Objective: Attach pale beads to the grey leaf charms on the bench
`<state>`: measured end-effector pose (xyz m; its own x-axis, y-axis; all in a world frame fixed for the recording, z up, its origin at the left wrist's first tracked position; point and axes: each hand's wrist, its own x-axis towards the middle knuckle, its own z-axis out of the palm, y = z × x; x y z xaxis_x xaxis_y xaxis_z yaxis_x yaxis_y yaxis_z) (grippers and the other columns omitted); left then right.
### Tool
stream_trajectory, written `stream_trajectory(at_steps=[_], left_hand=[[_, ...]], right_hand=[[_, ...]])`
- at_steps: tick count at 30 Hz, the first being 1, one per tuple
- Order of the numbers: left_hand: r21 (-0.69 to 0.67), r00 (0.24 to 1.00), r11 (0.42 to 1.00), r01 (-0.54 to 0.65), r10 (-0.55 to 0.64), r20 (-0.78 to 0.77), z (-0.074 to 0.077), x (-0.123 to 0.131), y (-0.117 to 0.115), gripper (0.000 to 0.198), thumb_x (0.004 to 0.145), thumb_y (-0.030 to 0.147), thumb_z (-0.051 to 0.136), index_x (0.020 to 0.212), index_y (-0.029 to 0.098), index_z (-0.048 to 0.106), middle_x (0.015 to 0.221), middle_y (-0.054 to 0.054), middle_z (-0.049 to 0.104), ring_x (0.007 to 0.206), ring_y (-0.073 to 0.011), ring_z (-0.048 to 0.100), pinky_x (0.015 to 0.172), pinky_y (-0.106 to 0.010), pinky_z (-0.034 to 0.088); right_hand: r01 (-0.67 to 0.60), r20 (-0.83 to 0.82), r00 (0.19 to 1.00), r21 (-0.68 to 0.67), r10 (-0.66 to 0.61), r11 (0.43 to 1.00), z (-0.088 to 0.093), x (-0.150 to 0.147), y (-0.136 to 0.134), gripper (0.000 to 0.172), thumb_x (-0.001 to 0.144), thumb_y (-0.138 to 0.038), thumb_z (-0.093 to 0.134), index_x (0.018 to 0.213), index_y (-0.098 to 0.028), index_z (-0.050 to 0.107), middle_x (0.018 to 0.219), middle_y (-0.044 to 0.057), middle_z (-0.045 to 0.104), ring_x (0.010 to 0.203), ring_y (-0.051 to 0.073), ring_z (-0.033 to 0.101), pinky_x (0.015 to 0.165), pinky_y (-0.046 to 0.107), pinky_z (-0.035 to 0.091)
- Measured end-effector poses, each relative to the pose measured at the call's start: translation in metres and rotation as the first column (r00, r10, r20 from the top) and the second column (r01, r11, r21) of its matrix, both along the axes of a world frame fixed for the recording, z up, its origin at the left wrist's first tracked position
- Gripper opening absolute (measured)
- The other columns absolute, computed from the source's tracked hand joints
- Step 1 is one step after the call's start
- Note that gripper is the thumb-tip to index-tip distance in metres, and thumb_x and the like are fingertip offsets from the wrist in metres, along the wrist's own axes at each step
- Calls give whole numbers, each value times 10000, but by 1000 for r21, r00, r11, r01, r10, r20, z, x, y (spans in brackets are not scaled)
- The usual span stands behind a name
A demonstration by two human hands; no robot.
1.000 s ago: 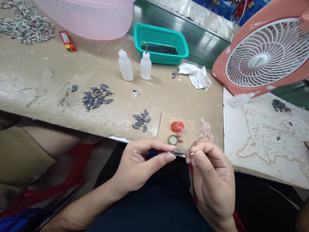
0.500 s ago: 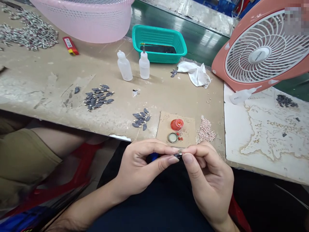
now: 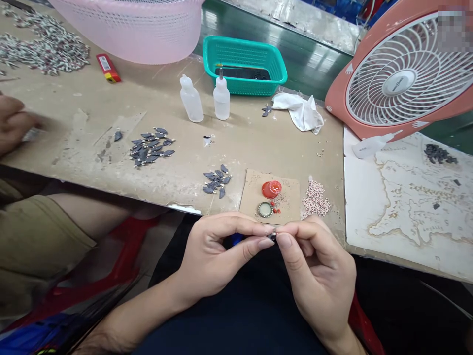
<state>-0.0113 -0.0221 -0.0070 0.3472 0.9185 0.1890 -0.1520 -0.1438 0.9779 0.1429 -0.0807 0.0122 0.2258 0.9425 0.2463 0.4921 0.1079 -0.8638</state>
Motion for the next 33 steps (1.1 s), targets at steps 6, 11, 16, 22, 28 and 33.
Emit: stream_trajectory(at_steps=[6,11,16,22,28,33], left_hand=[[-10,1000,1000,-12,12,-4,1,1,0,260,752,20,786,892,238,809,852,-3,793,745,-129,740,699,-174,596],[-22,999,999,-35,35,-15,3,2,0,230,749,37,791,864,235,810,839,-14,796,717,-154,740,684,-222,614],[-1,1000,1000,-23,23,-20,3,2,1,222,754,33,786,862,225,809,832,-19,793,708,-147,735,672,-213,610],[12,999,999,-31,32,-32,-2,1,-1,252,765,19,778,913,222,794,840,-4,785,728,-129,729,691,-195,590],[32,999,999,-3,4,-47,-2,-3,-1,460,806,8,742,1182,255,643,829,43,759,780,-105,718,802,-201,564],[166,983,986,30,1,-184,-1,-7,1,453,823,5,716,1183,251,592,844,48,728,793,-85,702,828,-183,536]], right_hand=[[0,5,1000,-7,0,1000,-1,1,1,89,894,-167,646,918,-247,677,695,-62,460,602,73,418,529,223,355],[15,-17,1000,2,-15,1000,-3,-1,1,98,901,-166,638,925,-253,676,690,-61,447,593,77,410,524,229,348],[30,-21,999,5,-30,1000,-4,-3,0,91,898,-168,639,913,-250,676,678,-63,444,596,77,415,533,227,355],[19,22,1000,9,-19,1000,-3,-1,1,75,886,-171,646,886,-230,692,648,-62,448,565,82,413,515,234,349],[4,21,1000,-17,-3,1000,-2,-1,3,81,889,-172,644,852,-230,686,619,-66,442,541,81,413,500,225,345],[-20,36,999,-29,21,999,-5,-3,2,79,890,-180,636,853,-221,694,606,-66,422,521,85,408,488,231,340]])
